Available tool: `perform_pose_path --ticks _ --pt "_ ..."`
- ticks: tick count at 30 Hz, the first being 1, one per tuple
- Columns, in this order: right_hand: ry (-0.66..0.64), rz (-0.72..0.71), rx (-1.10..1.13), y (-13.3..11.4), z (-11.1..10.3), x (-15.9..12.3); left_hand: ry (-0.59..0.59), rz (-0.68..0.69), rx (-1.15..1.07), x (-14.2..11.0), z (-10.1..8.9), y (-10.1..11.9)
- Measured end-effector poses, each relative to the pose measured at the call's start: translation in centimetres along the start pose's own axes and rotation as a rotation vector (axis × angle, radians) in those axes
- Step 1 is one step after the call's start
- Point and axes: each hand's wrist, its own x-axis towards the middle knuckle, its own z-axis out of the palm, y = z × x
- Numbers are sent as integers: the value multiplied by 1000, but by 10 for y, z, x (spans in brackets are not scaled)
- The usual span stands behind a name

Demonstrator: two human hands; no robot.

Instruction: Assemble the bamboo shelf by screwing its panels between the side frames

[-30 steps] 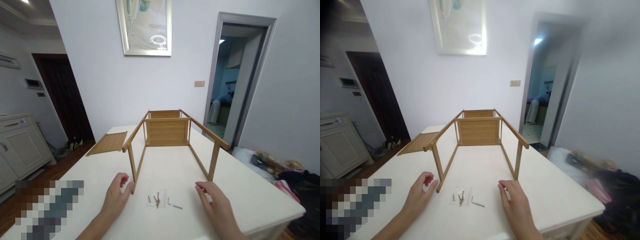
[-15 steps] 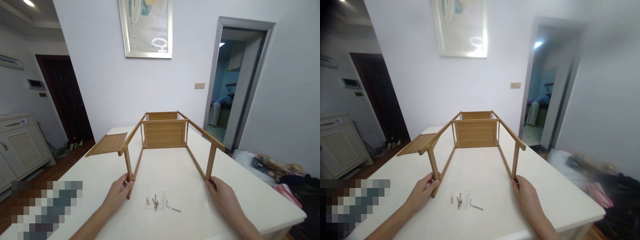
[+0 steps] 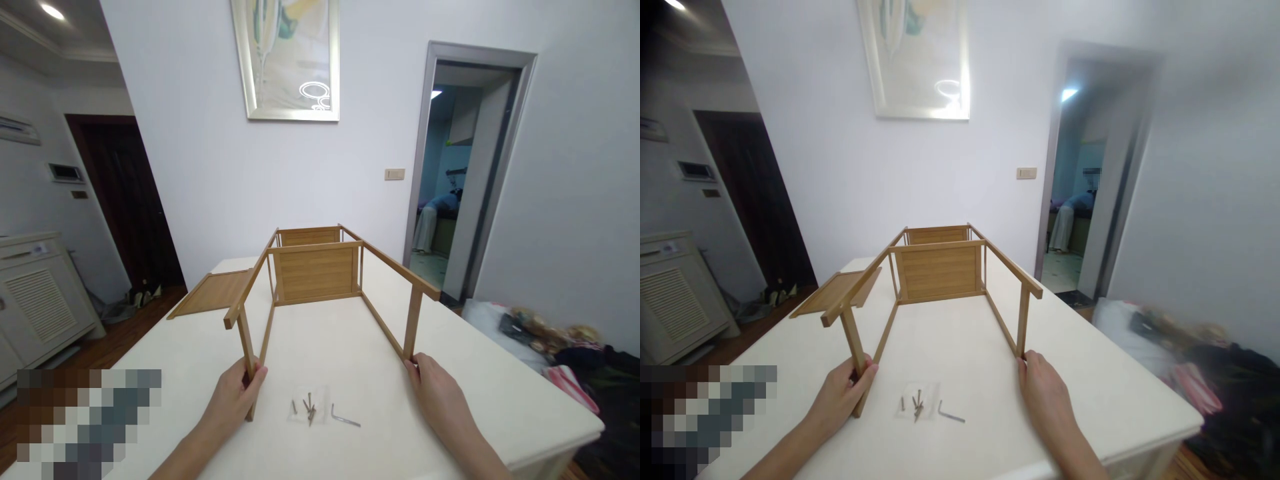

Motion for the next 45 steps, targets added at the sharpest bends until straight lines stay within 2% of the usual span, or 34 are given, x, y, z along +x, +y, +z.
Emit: perform_pose_path --ticks 9,16,21,36,45 --pt "-59 -45 -207 -4 -1 1 -26 46 91 0 1 4" --pt "-145 36 -145 -8 -11 0 -5 71 106 2 1 5" --pt "-106 85 -128 -10 -17 -3 7 73 107 2 0 6" --pt "-118 34 -77 -18 -29 -6 -5 65 106 3 0 4" --pt "16 -61 -2 -16 -20 -7 -12 61 91 4 -1 5"
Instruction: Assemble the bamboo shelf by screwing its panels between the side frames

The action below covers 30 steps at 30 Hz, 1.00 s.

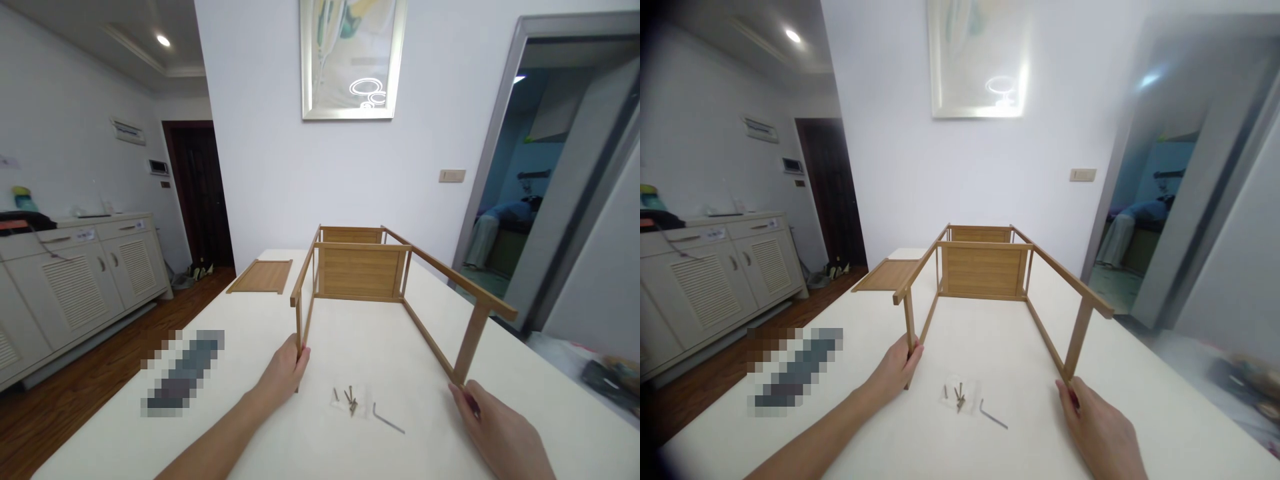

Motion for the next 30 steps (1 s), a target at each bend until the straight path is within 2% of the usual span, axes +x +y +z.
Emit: perform_pose_path --ticks 6,12,20,24,26,30 --pt "105 -13 16 1 -1 0 13 11 -28 1 0 -1" --pt "114 -20 49 4 2 1 12 -3 -86 2 1 -5" --pt "156 -84 58 7 9 -1 -76 5 -465 3 0 -16" --pt "227 -4 4 12 13 -2 -66 -8 -354 0 0 -14" --pt "199 15 23 14 14 1 -61 -10 -295 -1 0 -12" --pt "124 -40 131 17 17 10 -45 -2 -210 -1 1 -12"
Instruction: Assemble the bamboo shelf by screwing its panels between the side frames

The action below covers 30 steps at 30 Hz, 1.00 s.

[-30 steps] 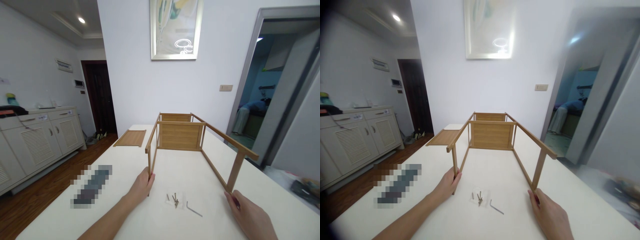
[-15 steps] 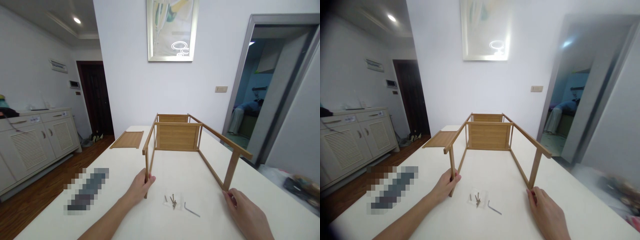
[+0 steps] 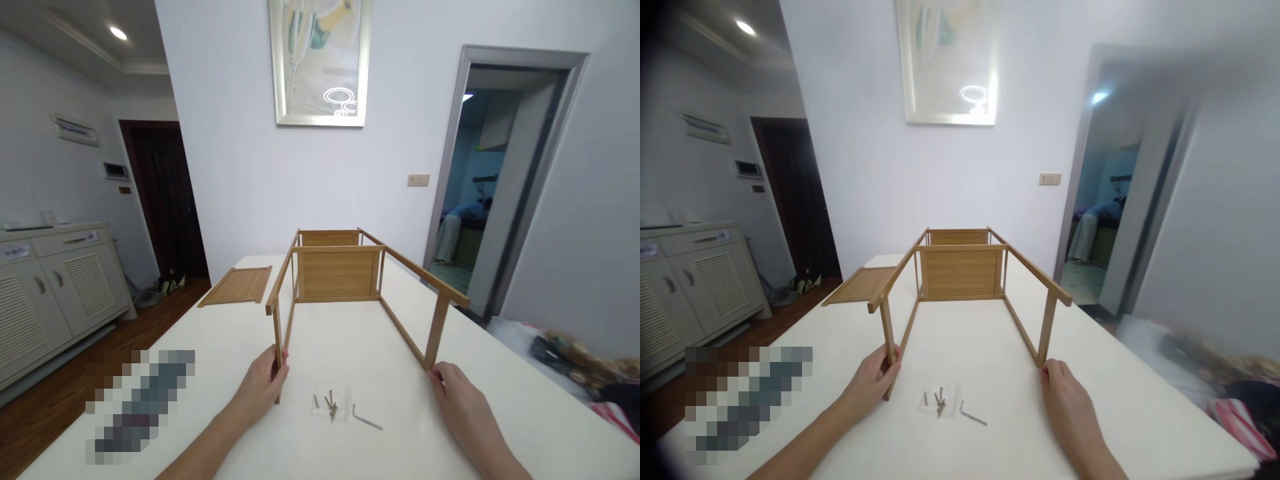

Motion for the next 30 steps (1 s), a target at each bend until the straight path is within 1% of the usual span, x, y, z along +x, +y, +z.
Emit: perform_pose_path --ticks 3,7,12,15,19,23,27,30 --pt "-18 -16 96 2 1 6 38 -16 45 4 2 -6" --pt "36 -46 216 6 2 7 79 -37 63 9 5 -15" --pt "61 -76 252 7 2 4 80 -51 70 9 5 -16" --pt "46 -120 221 5 2 0 88 -67 52 9 5 -15" --pt "41 -171 119 3 2 -6 115 -73 9 10 6 -17" --pt "62 -210 41 3 3 -9 121 -83 -38 9 5 -17" --pt "116 -202 -65 3 2 -8 114 -110 -43 7 4 -13" --pt "125 -139 -135 4 1 -7 109 -99 50 6 3 -10"
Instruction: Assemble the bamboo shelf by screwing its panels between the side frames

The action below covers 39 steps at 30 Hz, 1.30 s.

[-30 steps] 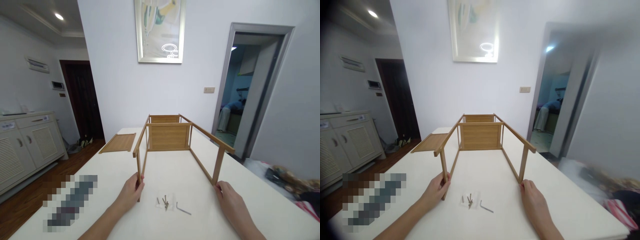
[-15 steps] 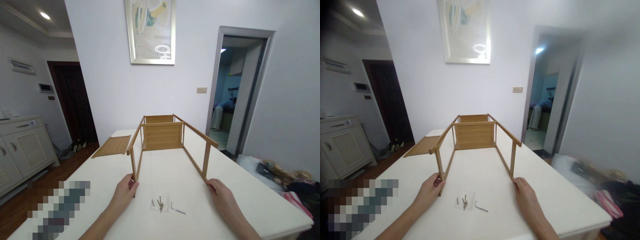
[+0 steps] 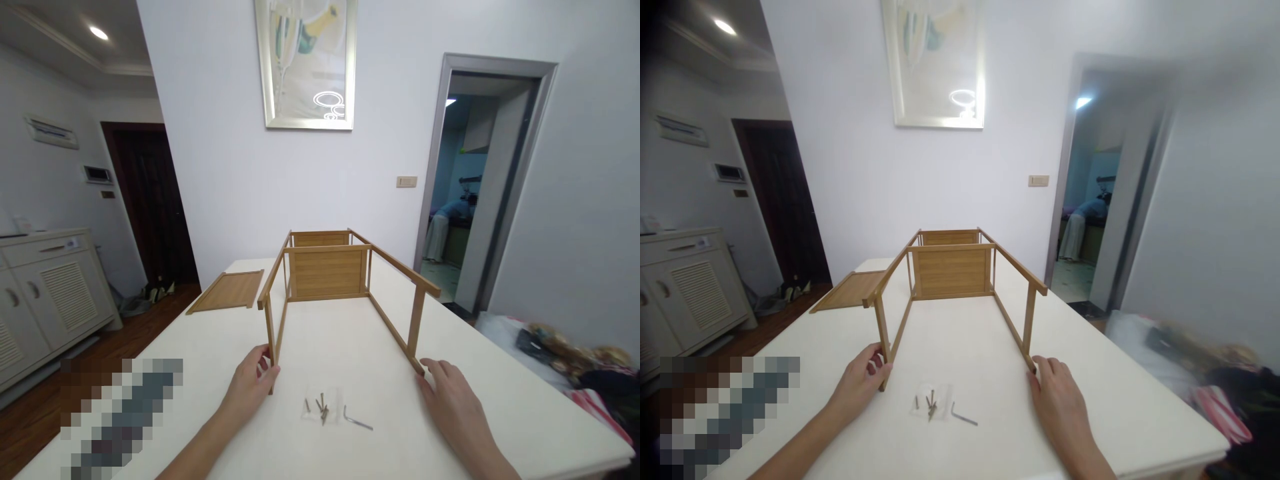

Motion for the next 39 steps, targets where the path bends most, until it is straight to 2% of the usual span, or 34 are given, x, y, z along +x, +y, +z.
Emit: perform_pose_path --ticks 5,11,17,21,23,28,33,39 --pt "-115 74 -23 4 2 1 -49 88 58 -1 1 2" --pt "-67 53 -51 2 0 0 -80 125 38 -5 1 7" --pt "20 -139 18 0 4 -1 -141 39 -171 -3 -7 9" --pt "22 -321 56 -12 7 1 -70 -67 -265 7 -4 -6" --pt "4 -372 88 -20 8 3 -43 -108 -188 15 0 -15" --pt "-5 -377 157 -39 11 1 -29 -93 239 48 4 -29" --pt "-42 -373 188 -43 16 -3 20 -74 428 88 4 -38" --pt "-55 -350 230 -40 17 -2 72 -164 570 133 11 -54"
